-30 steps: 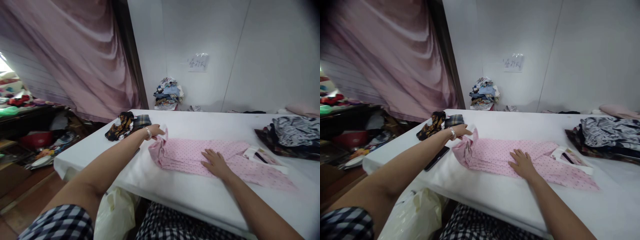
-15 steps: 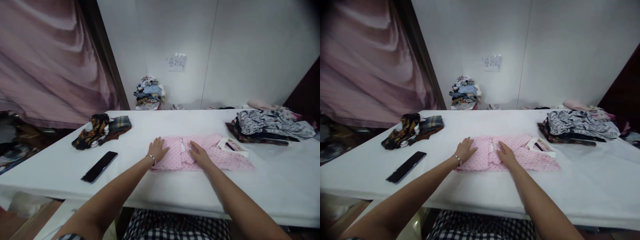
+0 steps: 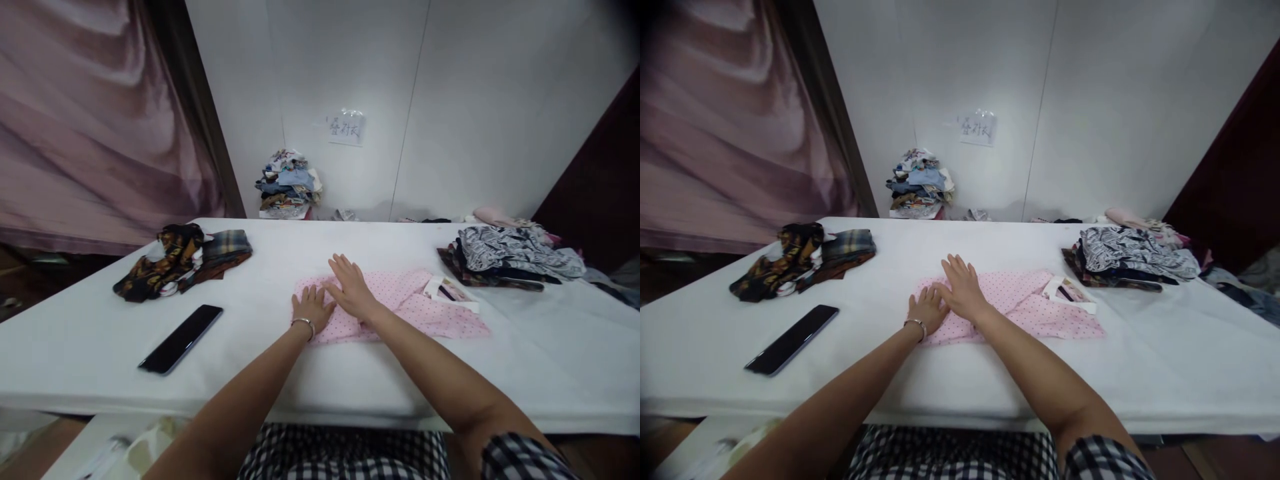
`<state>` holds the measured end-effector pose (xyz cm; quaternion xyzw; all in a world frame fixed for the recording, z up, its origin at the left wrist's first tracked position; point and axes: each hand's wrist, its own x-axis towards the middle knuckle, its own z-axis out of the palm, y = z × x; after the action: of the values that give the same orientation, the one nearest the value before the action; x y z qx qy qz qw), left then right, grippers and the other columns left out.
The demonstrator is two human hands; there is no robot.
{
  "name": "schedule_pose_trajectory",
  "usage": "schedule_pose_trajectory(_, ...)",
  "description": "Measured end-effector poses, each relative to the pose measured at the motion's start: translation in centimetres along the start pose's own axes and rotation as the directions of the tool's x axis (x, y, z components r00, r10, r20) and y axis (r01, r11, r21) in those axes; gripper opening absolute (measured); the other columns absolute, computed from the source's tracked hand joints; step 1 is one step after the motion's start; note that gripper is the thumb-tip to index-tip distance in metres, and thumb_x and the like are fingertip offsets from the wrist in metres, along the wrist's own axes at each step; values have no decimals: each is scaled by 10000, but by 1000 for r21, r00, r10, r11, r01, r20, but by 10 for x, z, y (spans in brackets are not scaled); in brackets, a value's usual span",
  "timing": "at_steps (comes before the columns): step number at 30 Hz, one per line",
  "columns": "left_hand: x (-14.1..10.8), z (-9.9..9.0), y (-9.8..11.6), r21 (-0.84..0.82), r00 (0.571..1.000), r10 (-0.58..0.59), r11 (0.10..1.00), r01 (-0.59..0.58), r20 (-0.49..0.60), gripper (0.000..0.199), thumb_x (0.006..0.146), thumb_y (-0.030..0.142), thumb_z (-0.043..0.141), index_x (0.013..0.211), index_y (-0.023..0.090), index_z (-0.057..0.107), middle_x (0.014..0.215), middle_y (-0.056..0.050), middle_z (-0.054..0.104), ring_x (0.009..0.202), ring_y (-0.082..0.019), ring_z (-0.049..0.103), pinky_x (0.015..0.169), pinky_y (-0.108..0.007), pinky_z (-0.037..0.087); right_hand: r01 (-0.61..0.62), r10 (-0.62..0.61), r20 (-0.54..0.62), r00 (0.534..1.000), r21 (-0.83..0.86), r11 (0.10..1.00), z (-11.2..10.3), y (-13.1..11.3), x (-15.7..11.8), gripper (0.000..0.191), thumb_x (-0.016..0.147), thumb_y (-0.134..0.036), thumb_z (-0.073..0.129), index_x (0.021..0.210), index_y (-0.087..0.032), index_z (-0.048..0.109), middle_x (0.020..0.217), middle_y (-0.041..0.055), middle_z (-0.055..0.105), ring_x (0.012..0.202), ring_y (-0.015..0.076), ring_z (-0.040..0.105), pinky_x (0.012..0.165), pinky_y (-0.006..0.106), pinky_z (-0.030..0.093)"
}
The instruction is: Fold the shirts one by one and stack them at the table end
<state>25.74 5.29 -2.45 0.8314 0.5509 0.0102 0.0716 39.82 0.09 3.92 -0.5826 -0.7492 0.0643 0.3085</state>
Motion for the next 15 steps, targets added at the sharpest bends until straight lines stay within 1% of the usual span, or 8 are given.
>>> schedule_pose_trajectory(2, -1, 1, -1, -14, 1000, -5, 1000, 5, 4, 729, 885, 588, 165, 1490, 186, 231, 1574, -90, 172, 1447, -302, 116, 1121, -604, 95, -92, 102, 118, 988, -87, 992, 14, 8, 14, 628, 942, -473, 340, 1469, -135, 290, 1566, 111, 183, 1454, 238, 71, 1153, 483, 46)
schedule_pose_trajectory(4, -2, 2, -1, -32, 1000, -9, 999, 10, 21, 725, 882, 589, 178, 1485, 192, 251, 1577, -80, 162, 1450, -293, 101, 1129, -594, 78, -221, 260, 237, 936, -178, 959, 32, 24, 19, 645, 930, -500, 340, 1455, -126, 320, 1560, 126, 203, 1448, 267, 97, 1140, 503, 50)
schedule_pose_trajectory(6, -2, 2, 1, -49, 1000, -5, 999, 6, 28, 709, 882, 580, 202, 1477, 202, 277, 1577, -72, 159, 1451, -290, 96, 1132, -592, 72, -301, 360, 290, 887, -229, 926, 46, 41, 17, 669, 921, -551, 315, 1457, -150, 318, 1564, 115, 195, 1445, 272, 104, 1131, 507, 60)
schedule_pose_trajectory(8, 0, -1, 1, -81, 1000, -3, 997, 5, 20, 692, 878, 571, 244, 1466, 211, 305, 1573, -70, 174, 1450, -292, 106, 1131, -596, 72, -311, 373, 286, 883, -239, 920, 54, 50, 14, 685, 915, -579, 293, 1466, -173, 298, 1572, 95, 176, 1447, 262, 92, 1131, 495, 53)
schedule_pose_trajectory(10, 3, -7, -1, -159, 1000, -29, 987, 30, 8, 667, 868, 573, 297, 1430, 224, 378, 1560, -63, 227, 1443, -284, 152, 1140, -572, 100, -300, 359, 285, 889, -231, 926, 53, 53, 15, 680, 916, -576, 287, 1469, -180, 291, 1574, 86, 172, 1448, 254, 83, 1132, 486, 39)
schedule_pose_trajectory(11, 5, -10, -4, -206, 999, -53, 977, 52, 0, 655, 867, 572, 310, 1410, 220, 411, 1551, -63, 256, 1437, -272, 182, 1148, -540, 133, -303, 358, 296, 886, -217, 928, 50, 52, 15, 679, 917, -573, 289, 1468, -177, 292, 1574, 87, 170, 1449, 254, 78, 1132, 486, 34)
schedule_pose_trajectory(13, 8, -18, -16, -277, 993, -113, 956, 100, -32, 654, 875, 560, 309, 1391, 178, 432, 1535, -85, 298, 1420, -254, 241, 1145, -462, 216, -329, 368, 333, 868, -170, 929, 41, 48, 16, 673, 924, -569, 271, 1464, -169, 304, 1571, 98, 177, 1448, 256, 88, 1132, 483, 48)
schedule_pose_trajectory(15, 10, -24, -31, -313, 983, -173, 939, 144, -66, 678, 875, 532, 340, 1400, 108, 398, 1506, -140, 348, 1384, -261, 323, 1112, -405, 299, -363, 384, 356, 852, -128, 923, 29, 43, 13, 678, 927, -580, 243, 1466, -172, 301, 1572, 102, 172, 1449, 255, 90, 1132, 480, 66)
